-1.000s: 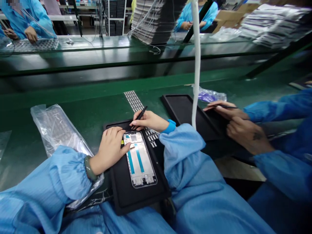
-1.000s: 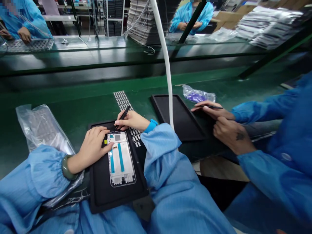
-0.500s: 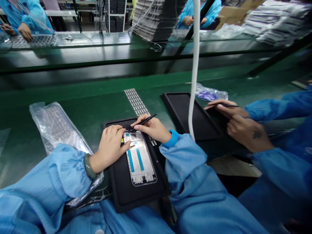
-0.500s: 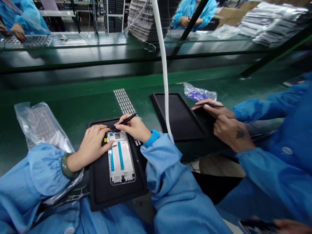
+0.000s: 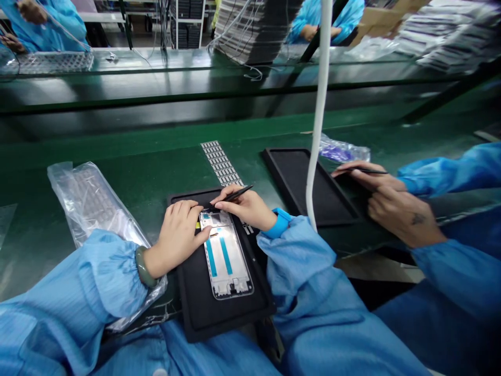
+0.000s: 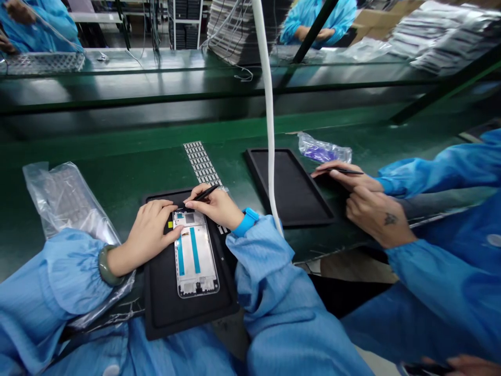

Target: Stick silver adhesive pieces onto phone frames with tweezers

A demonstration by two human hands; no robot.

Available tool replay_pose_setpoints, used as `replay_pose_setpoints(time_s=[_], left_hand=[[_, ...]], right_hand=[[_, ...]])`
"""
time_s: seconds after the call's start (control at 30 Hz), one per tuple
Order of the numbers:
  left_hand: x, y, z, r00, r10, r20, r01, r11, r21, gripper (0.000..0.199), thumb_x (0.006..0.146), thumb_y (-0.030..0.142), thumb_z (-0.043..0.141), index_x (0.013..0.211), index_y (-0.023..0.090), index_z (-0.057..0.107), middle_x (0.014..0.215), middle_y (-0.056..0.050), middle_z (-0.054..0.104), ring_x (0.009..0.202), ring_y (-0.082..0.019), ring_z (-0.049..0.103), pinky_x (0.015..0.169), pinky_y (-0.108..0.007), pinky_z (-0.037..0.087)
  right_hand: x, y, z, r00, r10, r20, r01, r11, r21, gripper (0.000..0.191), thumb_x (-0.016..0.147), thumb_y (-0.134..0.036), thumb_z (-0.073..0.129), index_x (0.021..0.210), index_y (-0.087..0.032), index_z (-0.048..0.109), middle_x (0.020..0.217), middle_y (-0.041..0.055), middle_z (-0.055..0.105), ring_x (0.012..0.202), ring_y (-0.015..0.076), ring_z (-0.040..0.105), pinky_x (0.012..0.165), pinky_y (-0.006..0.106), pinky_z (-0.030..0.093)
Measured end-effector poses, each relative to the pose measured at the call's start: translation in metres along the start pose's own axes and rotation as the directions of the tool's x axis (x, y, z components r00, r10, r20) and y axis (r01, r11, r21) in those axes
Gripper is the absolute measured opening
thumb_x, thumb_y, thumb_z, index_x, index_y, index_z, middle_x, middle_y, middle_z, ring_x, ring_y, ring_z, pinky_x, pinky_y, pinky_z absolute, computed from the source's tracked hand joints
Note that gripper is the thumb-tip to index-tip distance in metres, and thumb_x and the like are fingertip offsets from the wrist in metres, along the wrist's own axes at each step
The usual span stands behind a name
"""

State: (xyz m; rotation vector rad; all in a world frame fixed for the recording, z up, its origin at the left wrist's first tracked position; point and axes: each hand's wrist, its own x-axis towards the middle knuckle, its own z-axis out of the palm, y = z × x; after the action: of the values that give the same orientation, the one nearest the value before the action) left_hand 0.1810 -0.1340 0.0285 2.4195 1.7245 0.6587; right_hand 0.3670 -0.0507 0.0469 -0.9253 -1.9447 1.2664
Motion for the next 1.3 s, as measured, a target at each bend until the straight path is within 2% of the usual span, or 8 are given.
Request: replay_pose_setpoints(time_s=[0.23,0.4,0.57,0.67,0.8,0.93,1.1,1.3], left_hand=[[0.000,0.000,0.000,1.000,-0.005,0.005,0.005,1.000,-0.018,0.041,0.083,0.042,0.057,0.113,0.014,0.055,0.114,-0.011,0.056,0.107,-0.028,0.049,0.091,-0.043,0.037],[0.000,-0.002,-0.002,0.998,-0.023,-0.067,0.011,0.986,-0.169,0.038,0.084,0.043,0.057,0.111,0.017,0.054,0.115,-0.009,0.058,0.108,-0.024,0.050,0.091,-0.039,0.037],[0.001,-0.005,-0.002,0.989,-0.056,-0.139,0.007,0.944,-0.330,0.022,0.083,0.035,0.061,0.099,0.020,0.057,0.102,-0.003,0.063,0.100,-0.019,0.055,0.089,-0.036,0.038],[0.002,-0.005,-0.001,0.983,-0.067,-0.171,-0.002,0.926,-0.376,0.018,0.082,0.032,0.063,0.095,0.021,0.058,0.098,-0.001,0.065,0.096,-0.018,0.056,0.088,-0.035,0.038],[0.002,-0.005,-0.001,0.989,-0.066,-0.132,0.018,0.942,-0.334,0.014,0.083,0.027,0.062,0.095,0.021,0.058,0.097,-0.001,0.065,0.095,-0.018,0.056,0.086,-0.035,0.038],[0.001,-0.005,-0.001,0.997,-0.045,-0.068,0.025,0.965,-0.263,0.019,0.082,0.030,0.062,0.097,0.020,0.057,0.100,-0.003,0.064,0.097,-0.020,0.055,0.086,-0.036,0.038],[0.001,-0.005,-0.001,0.999,-0.029,-0.046,0.018,0.974,-0.226,0.018,0.083,0.030,0.061,0.097,0.020,0.057,0.100,-0.003,0.063,0.097,-0.020,0.054,0.086,-0.036,0.038],[0.001,-0.005,-0.001,0.999,-0.028,-0.041,0.019,0.974,-0.224,0.017,0.082,0.030,0.060,0.096,0.020,0.057,0.099,-0.003,0.063,0.096,-0.021,0.054,0.085,-0.037,0.038]], right_hand=[[-0.002,0.001,0.001,0.998,0.031,-0.051,-0.030,0.999,0.017,0.025,0.073,-0.041,0.070,0.076,-0.019,0.059,0.079,0.0025,0.067,0.075,0.0184,0.065,0.069,0.033,0.052],[-0.007,-0.008,0.005,0.981,0.085,-0.174,-0.049,0.978,0.204,0.027,0.070,-0.039,0.074,0.074,-0.019,0.057,0.074,0.0024,0.068,0.067,0.0162,0.065,0.062,0.029,0.053],[-0.009,-0.015,0.017,0.978,0.090,-0.186,-0.015,0.928,0.372,0.024,0.071,-0.035,0.075,0.074,-0.019,0.056,0.076,0.0025,0.070,0.065,0.0139,0.065,0.061,0.026,0.053],[-0.008,-0.015,0.023,0.977,0.110,-0.184,-0.029,0.918,0.396,0.024,0.071,-0.036,0.075,0.075,-0.020,0.056,0.076,0.0018,0.069,0.067,0.0149,0.066,0.061,0.026,0.054],[-0.010,-0.011,0.021,0.967,0.107,-0.233,-0.025,0.944,0.329,0.025,0.070,-0.037,0.075,0.078,-0.020,0.058,0.076,0.0017,0.067,0.068,0.0166,0.066,0.063,0.029,0.054],[-0.017,-0.003,0.013,0.936,0.092,-0.340,-0.041,0.987,0.154,0.026,0.070,-0.039,0.075,0.079,-0.020,0.058,0.078,0.0024,0.066,0.070,0.0180,0.065,0.066,0.032,0.054],[-0.025,0.003,0.015,0.953,0.034,-0.300,-0.025,0.999,0.034,0.025,0.075,-0.041,0.070,0.081,-0.020,0.059,0.084,0.0043,0.068,0.081,0.0203,0.066,0.071,0.033,0.054],[-0.024,-0.003,0.021,0.941,-0.063,-0.333,-0.010,0.977,-0.211,0.020,0.078,-0.039,0.066,0.080,-0.020,0.061,0.080,0.0032,0.067,0.071,0.0178,0.063,0.062,0.030,0.051]])
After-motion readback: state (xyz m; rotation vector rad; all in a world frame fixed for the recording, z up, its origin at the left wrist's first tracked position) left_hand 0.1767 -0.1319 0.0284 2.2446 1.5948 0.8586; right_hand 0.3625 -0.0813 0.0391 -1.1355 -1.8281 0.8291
